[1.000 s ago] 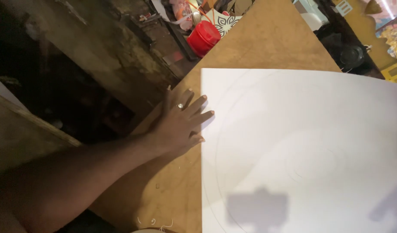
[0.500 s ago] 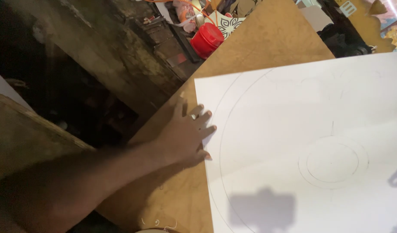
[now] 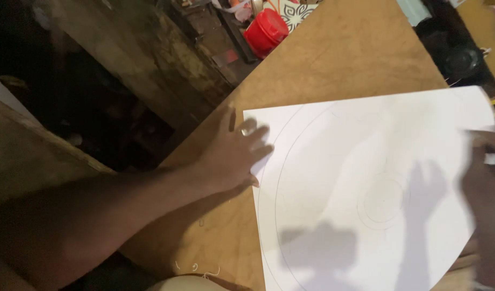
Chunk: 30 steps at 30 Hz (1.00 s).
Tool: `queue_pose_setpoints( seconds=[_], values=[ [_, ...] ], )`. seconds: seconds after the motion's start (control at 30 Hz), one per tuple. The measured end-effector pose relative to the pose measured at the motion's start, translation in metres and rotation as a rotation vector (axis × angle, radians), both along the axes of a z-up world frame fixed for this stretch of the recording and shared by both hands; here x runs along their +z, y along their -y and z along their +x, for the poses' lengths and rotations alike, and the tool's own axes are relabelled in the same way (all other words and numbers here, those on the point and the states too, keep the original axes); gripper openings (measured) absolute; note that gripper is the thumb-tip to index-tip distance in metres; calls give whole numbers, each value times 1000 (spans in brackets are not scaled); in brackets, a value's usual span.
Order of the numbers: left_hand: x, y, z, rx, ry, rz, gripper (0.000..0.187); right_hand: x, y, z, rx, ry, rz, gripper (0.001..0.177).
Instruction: The recorder is using a sharp tool to cut out a circular design from a piece of paper.
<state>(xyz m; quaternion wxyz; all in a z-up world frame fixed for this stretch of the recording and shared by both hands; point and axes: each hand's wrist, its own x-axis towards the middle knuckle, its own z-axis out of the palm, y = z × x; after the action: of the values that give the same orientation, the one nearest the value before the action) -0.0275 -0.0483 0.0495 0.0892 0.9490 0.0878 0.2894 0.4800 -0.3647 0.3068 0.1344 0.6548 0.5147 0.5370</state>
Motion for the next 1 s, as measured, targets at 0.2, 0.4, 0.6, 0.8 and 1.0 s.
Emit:
queue_pose_setpoints(
  seconds=[0.2, 0.4, 0.6, 0.8, 1.0],
  values=[
    [-3, -9, -1, 82, 115, 1, 93, -137, -144, -279, 408, -1150, 271, 22],
    [-10, -15, 7, 112, 106, -51, 83, -184, -220, -286, 626, -1662, 576, 30],
    [-13, -16, 6, 158, 244, 64, 78, -205, -242, -272, 890, -1216, 347, 35],
    [-11, -15, 0, 160, 221, 38, 73, -203, -242, -311, 261, -814, 165, 34],
    [-25, -26, 9, 197, 304, 127, 62, -227, -234, -336, 353, -710, 82, 36]
  ],
)
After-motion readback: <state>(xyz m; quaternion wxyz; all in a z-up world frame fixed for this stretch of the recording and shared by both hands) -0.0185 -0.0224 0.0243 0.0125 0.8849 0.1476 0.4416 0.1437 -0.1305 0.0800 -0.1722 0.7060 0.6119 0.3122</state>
